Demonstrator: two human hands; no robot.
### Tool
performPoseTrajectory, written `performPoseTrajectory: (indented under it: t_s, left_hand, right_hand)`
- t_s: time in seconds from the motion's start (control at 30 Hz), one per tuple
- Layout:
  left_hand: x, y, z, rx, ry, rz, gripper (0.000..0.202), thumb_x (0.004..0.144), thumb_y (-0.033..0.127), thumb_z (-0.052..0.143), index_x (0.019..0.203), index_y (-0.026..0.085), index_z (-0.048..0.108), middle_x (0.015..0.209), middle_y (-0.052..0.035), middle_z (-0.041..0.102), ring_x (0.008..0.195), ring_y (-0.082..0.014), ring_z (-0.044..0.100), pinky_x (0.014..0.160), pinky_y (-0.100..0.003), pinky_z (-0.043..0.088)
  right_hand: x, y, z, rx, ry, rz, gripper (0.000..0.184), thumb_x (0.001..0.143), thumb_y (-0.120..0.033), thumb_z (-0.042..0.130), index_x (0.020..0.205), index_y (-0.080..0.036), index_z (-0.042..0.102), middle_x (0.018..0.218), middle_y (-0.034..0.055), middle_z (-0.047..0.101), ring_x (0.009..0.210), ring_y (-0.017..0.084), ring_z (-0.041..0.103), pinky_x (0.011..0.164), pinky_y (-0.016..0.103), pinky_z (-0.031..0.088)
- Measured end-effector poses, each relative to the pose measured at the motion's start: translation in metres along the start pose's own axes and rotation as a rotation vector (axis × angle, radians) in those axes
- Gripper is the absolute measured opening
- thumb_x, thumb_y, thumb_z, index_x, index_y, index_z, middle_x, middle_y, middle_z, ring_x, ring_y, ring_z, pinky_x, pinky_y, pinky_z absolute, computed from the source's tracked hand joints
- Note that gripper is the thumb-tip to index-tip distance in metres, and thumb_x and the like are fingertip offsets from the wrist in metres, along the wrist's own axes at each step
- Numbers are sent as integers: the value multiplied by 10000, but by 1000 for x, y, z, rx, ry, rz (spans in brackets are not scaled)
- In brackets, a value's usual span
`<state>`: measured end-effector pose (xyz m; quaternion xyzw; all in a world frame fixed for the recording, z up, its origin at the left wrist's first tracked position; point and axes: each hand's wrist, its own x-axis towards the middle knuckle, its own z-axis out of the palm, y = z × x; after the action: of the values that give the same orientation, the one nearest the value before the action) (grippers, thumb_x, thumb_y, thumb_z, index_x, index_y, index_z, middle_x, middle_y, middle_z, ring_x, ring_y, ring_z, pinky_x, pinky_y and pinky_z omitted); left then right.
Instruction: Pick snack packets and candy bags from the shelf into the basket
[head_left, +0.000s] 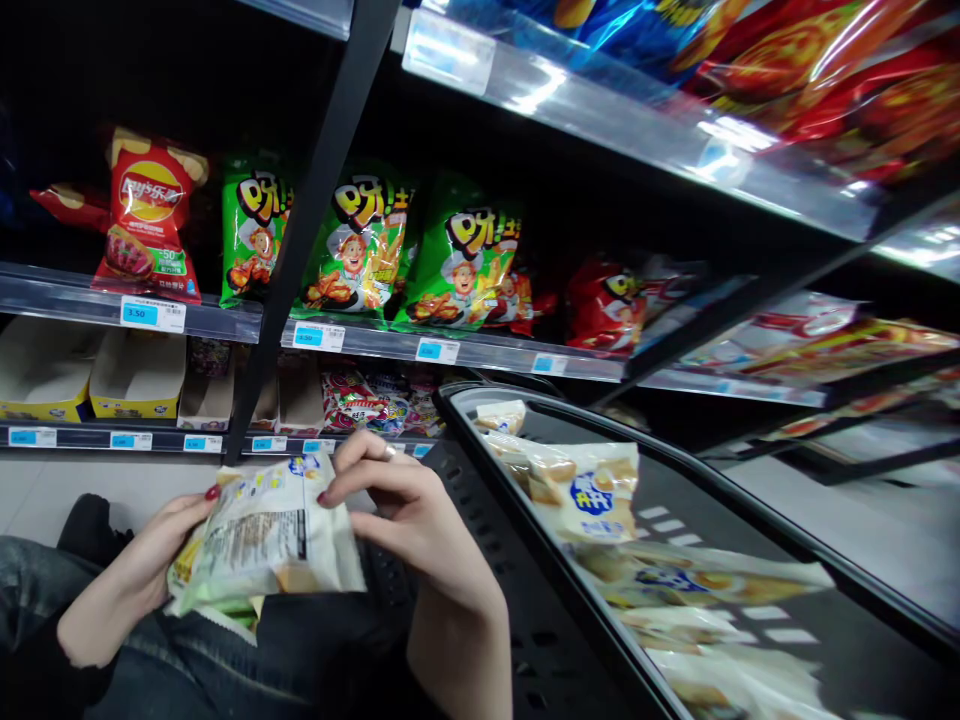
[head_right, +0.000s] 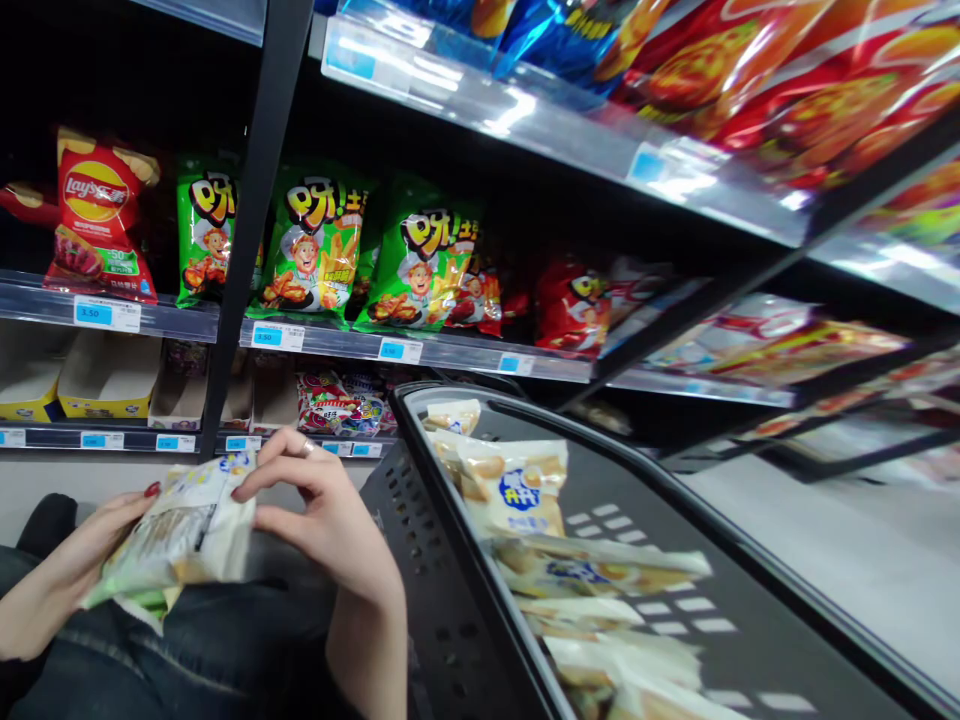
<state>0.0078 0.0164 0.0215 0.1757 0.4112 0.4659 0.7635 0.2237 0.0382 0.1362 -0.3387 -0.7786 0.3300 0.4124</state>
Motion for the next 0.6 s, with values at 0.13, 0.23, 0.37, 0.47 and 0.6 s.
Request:
performPoseTrajectory:
  t_s: [0.13,0.23,0.37,0.47,0.6]
  left_hand:
    - [-1,-12,-2,157,-139,11,249,522,235,776,755,222,688,761,-14,728,772,-248,664,756,-342,507]
    - [-6,-9,7,377,-303,18,267,627,235,701,893,239,686,935,-1,710,941,-277,617,877,-381,445]
    - [-8,-1,14,482,-470,131,485,622,200,720,1093,210,602,1125,-57,638,1038,-282,566,919,-403,414]
    - [-8,-3,12,482,-405,171,440,712,271,656,1138,198,575,1135,-93,631,1007,-268,586,893,-394,432]
    - [-17,-7,15,397,-476,130,366,728,286,641,1082,195,623,996,-80,693,868,-256,639,820,-375,470]
  right_hand:
    - [8,-4,15,-199,99,-39,66,740,-219,619,675,-206,616,841,35,562,852,178,529,777,295,407]
    - [13,-2,24,-264,72,79,63,793,-192,532,738,-200,562,714,1,595,673,132,549,633,235,412]
    - [17,6,26,-314,130,185,54,770,-221,548,724,-195,556,681,-12,612,627,125,555,595,218,402]
    - [18,14,24,-247,167,256,74,759,-257,556,733,-189,565,712,3,622,672,142,568,608,227,415]
    - [21,28,26,-113,156,363,111,742,-276,554,708,-171,563,693,18,600,675,146,555,581,229,420]
